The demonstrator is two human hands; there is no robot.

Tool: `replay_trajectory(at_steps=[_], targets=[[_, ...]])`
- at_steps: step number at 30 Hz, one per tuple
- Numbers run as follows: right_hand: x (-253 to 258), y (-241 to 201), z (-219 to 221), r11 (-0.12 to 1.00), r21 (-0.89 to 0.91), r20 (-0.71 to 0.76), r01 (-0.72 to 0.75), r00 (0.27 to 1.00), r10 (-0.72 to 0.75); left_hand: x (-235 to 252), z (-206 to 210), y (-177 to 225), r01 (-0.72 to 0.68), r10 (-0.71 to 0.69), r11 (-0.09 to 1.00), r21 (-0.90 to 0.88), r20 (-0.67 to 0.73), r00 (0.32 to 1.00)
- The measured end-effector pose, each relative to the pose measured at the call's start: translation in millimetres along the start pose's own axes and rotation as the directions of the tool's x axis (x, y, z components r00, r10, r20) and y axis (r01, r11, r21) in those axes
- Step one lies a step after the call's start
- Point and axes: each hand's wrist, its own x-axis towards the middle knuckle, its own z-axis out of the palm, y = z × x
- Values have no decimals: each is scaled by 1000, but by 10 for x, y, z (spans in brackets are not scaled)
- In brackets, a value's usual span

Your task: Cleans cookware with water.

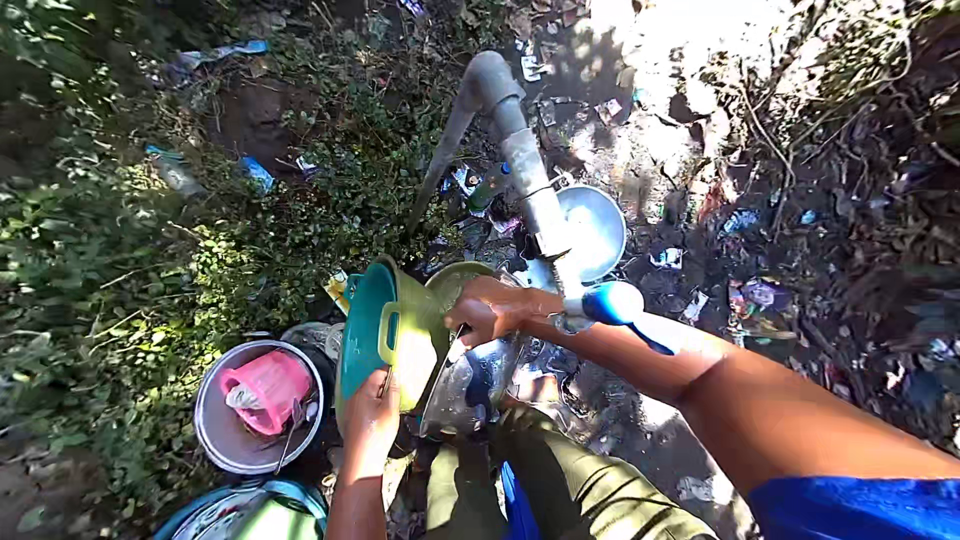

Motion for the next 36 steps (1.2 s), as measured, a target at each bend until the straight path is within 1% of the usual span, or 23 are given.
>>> replay_trajectory(at_steps=[2, 3, 4, 6, 8, 9, 11, 12, 14, 15, 17, 18, 19, 21, 23, 24, 26, 28, 30, 31, 33, 34, 36], targets=[[-113, 21, -96, 999, 46, -107, 5, 994, 0, 84, 73, 286, 9, -16, 998, 65, 109, 994], [-176, 92, -59, 998, 63, -226, 31, 974, -16, 110, 114, 393, 4, -13, 998, 66, 134, 991], [-224, 199, 35, 997, 55, -352, 59, 935, -36, 130, 147, 471, 0, -8, 998, 56, 145, 989], [-323, 365, 217, 994, 85, -507, 61, 862, -10, 163, 175, 581, -2, -3, 1000, 29, 159, 987], [-477, 402, 246, 991, 131, -586, -4, 806, 80, 185, 201, 664, -22, 24, 1000, -13, 155, 988], [-557, 395, 228, 988, 155, -639, -17, 761, 113, 190, 217, 703, -34, 39, 999, -39, 152, 988], [-619, 430, 217, 990, 137, -753, 4, 650, 102, 221, 267, 763, -87, 100, 993, -79, 172, 980], [-628, 449, 199, 992, 129, -778, 16, 622, 91, 244, 295, 799, -138, 153, 986, -89, 194, 969], [-644, 480, 184, 994, 101, -798, 51, 600, 50, 298, 351, 842, -261, 272, 962, -78, 246, 930], [-643, 521, 216, 996, 68, -809, 58, 587, 21, 323, 360, 885, -292, 294, 955, -52, 296, 909], [-651, 587, 301, 998, 47, -821, 49, 571, 11, 381, 377, 1018, -299, 268, 954, 13, 409, 873], [-659, 622, 361, 998, 59, -838, 24, 545, 36, 423, 412, 1065, -290, 249, 957, 29, 432, 867], [-672, 646, 412, 996, 88, -865, -10, 496, 81, 464, 451, 1089, -290, 253, 957, 21, 434, 864], [-749, 646, 516, 970, 219, -877, -105, 415, 243, 519, 546, 1138, -326, 305, 945, -15, 400, 864], [-804, 672, 673, 917, 349, -861, -194, 319, 396, 549, 621, 1284, -345, 300, 937, 63, 365, 881], [-830, 684, 766, 887, 417, -852, -198, 254, 457, 569, 659, 1381, -345, 276, 928, 139, 364, 890], [-928, 652, 961, 786, 608, -779, -111, 108, 618, 619, 789, 1516, -341, 217, 896, 285, 388, 896], [-1101, 636, 1146, 576, 818, -576, -8, -26, 817, 651, 927, 1574, -378, 236, 870, 317, 406, 883], [-1305, 791, 1408, 377, 925, -372, 35, -107, 922, 583, 954, 1833, -471, 279, 799, 375, 462, 842], [-1444, 919, 1572, 295, 956, -292, 7, -114, 950, 553, 950, 1986, -489, 240, 757, 433, 512, 825], [-1786, 1244, 1908, 120, 992, -121, -26, -63, 991, 558, 993, 2154, -501, 173, 683, 532, 549, 818], [-1957, 1428, 2059, 10, 1000, -10, -4, -41, 999, 577, 1036, 2169, -507, 186, 667, 546, 536, 823], [-2275, 1888, 2316, -211, 977, 211, 11, -25, 977, 644, 1132, 2087, -559, 322, 640, 527, 476, 818]])
